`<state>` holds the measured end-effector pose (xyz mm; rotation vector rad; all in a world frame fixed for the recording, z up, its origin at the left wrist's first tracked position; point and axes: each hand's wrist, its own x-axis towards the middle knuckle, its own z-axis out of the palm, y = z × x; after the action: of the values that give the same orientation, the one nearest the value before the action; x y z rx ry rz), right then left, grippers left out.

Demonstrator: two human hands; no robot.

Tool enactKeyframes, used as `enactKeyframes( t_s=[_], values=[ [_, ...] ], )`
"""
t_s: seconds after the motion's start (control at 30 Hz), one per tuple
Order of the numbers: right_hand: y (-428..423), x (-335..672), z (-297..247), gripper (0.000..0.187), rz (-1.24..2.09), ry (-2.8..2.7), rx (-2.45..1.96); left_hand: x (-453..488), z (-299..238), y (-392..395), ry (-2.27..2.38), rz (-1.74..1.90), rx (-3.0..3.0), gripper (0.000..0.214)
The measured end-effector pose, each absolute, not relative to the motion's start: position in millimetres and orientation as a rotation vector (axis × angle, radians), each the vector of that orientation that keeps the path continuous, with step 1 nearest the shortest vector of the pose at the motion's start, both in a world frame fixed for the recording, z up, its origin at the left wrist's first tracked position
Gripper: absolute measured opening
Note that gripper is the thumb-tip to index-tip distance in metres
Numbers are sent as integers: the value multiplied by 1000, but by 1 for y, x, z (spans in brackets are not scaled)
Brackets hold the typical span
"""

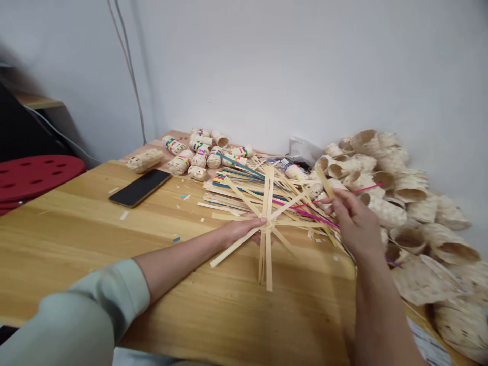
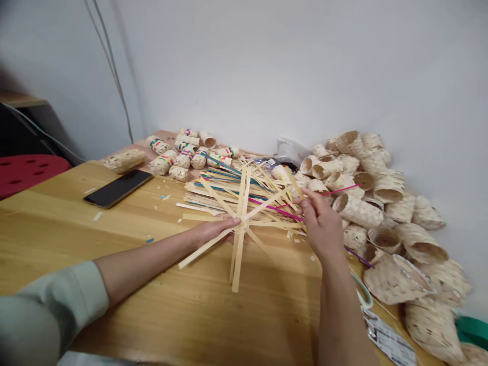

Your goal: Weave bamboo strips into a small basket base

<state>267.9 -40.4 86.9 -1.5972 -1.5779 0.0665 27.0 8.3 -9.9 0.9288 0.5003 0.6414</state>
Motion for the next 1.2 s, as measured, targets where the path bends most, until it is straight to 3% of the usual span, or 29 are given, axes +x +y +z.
enactKeyframes(
  t_s=[0.17,0.57,0.9,1.2],
  values=[
    [-42,241,85,26,160,-1700,-1592,29,-10,6,490,615,920,37],
    [-38,236,75,35,347,-1560,-1567,30,-5,2,493,632,920,38],
    [-37,234,75,29,430,-1461,-1488,31,-8,2,455,682,903,47],
    [-39,233,76,25,419,-1494,-1460,31,-5,0,483,695,813,41]
  ],
)
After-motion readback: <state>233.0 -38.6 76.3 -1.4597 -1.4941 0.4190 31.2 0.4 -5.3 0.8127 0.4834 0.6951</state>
